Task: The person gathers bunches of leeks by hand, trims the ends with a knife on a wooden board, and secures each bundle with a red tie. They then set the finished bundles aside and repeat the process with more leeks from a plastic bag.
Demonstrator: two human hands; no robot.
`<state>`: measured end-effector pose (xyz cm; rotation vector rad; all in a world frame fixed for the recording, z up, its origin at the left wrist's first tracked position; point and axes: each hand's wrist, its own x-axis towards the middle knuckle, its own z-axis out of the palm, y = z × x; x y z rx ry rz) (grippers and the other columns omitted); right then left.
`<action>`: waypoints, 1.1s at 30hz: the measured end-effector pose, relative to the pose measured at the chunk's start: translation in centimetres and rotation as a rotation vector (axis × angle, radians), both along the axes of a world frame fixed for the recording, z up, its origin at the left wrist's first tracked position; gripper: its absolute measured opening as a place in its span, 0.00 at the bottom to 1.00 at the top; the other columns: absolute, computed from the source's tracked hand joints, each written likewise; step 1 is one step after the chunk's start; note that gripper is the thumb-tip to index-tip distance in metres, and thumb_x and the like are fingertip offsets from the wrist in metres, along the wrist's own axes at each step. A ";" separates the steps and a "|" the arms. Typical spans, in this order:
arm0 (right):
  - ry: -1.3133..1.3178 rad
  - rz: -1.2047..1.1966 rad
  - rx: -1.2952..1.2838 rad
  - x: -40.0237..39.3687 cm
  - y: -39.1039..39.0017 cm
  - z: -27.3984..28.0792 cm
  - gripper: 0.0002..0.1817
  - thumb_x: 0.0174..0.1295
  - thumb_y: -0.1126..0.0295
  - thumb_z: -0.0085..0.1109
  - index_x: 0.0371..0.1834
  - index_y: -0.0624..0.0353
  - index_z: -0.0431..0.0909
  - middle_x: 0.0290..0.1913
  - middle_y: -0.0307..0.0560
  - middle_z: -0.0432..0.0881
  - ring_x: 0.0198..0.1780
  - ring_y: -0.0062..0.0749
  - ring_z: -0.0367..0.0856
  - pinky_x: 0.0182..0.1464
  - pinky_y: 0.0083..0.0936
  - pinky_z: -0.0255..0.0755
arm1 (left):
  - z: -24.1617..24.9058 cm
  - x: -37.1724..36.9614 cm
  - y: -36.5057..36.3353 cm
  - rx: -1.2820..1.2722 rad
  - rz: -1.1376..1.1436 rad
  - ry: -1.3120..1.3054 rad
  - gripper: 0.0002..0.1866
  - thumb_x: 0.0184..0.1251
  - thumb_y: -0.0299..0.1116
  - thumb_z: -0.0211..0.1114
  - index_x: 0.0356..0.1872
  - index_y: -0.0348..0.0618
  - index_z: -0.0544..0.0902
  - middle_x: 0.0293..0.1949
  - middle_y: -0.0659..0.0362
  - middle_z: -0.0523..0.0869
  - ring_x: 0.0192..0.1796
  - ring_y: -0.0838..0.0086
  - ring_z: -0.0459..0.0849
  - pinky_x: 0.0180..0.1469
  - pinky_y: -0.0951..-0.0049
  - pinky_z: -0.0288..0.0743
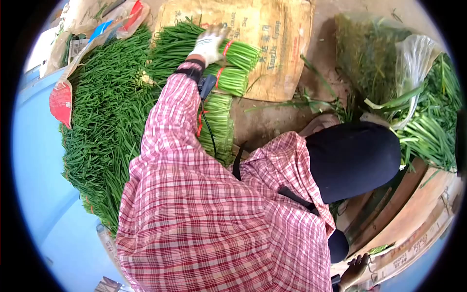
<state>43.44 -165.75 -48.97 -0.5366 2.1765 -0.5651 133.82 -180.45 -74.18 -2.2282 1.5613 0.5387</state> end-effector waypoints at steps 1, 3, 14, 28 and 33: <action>-0.004 0.029 0.013 0.2 -0.3 -0.4 0.33 0.72 0.53 0.42 0.75 0.59 0.57 0.75 0.47 0.60 0.74 0.53 0.58 0.73 0.47 0.51 | -1.7 -0.9 -0.5 0.033 -0.075 -0.009 0.66 0.37 0.46 0.84 0.78 0.60 0.49 0.79 0.51 0.47 0.80 0.53 0.45 0.78 0.51 0.47; -0.010 0.030 0.002 1.3 -0.7 -0.7 0.33 0.73 0.52 0.41 0.76 0.60 0.57 0.75 0.48 0.60 0.75 0.54 0.57 0.73 0.48 0.50 | -3.9 -1.6 -1.4 0.114 -0.232 -0.063 0.67 0.34 0.44 0.85 0.78 0.60 0.49 0.79 0.51 0.46 0.80 0.54 0.44 0.78 0.52 0.47; -0.211 -0.099 -0.092 -3.2 2.1 -2.8 0.37 0.72 0.47 0.44 0.74 0.64 0.58 0.74 0.50 0.62 0.73 0.49 0.59 0.71 0.42 0.56 | -4.7 -2.6 -0.5 0.127 -0.094 0.097 0.52 0.45 0.42 0.80 0.74 0.57 0.60 0.70 0.52 0.68 0.73 0.56 0.64 0.72 0.47 0.57; -0.257 -0.198 -0.422 3.4 4.9 -3.8 0.23 0.76 0.62 0.42 0.66 0.65 0.68 0.63 0.50 0.76 0.60 0.36 0.77 0.64 0.31 0.70 | -7.4 -3.8 1.4 0.028 -0.148 0.198 0.19 0.62 0.40 0.64 0.53 0.44 0.81 0.47 0.45 0.86 0.48 0.50 0.85 0.50 0.55 0.79; 0.063 -0.097 -0.506 6.1 8.5 -0.6 0.17 0.71 0.75 0.50 0.60 0.67 0.74 0.57 0.47 0.81 0.52 0.32 0.83 0.50 0.23 0.76 | -16.3 0.1 1.0 0.284 -0.179 0.074 0.68 0.39 0.38 0.81 0.78 0.51 0.40 0.76 0.40 0.53 0.72 0.45 0.64 0.72 0.55 0.63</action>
